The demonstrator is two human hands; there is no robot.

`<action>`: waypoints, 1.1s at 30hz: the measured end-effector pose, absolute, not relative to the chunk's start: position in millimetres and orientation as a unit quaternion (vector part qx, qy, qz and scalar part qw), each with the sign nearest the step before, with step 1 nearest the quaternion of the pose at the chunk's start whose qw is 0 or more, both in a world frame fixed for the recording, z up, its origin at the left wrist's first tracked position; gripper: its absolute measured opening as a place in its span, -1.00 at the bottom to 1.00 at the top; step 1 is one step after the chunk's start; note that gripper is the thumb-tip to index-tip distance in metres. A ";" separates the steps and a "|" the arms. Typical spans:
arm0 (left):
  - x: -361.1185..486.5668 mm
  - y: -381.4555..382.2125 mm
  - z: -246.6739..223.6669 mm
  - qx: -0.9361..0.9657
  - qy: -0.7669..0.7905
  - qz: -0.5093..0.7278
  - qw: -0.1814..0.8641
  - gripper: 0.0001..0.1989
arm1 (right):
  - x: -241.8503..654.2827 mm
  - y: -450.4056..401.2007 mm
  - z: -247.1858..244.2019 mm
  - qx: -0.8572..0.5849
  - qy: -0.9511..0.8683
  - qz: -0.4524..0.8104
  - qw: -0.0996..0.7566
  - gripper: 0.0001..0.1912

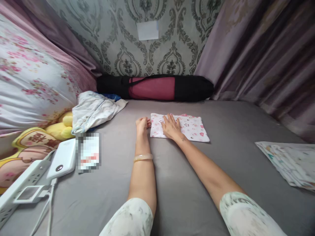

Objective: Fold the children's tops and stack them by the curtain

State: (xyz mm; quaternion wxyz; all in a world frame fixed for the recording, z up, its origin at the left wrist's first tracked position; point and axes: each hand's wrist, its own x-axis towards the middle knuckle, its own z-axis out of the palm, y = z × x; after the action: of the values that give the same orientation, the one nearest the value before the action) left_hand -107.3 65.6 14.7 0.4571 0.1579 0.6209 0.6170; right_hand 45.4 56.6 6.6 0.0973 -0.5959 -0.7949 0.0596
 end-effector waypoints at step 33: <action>-115.5 70.3 11.4 0.084 0.578 0.690 0.427 -0.94 | -1.6 54.6 -2.2 -0.499 -0.858 0.056 0.109 -0.39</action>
State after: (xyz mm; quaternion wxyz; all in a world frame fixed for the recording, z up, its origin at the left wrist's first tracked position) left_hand -115.5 70.3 11.4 0.4274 0.0836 0.5782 0.6900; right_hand -1.6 54.6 -2.2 0.1087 -0.4987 -0.8582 0.0556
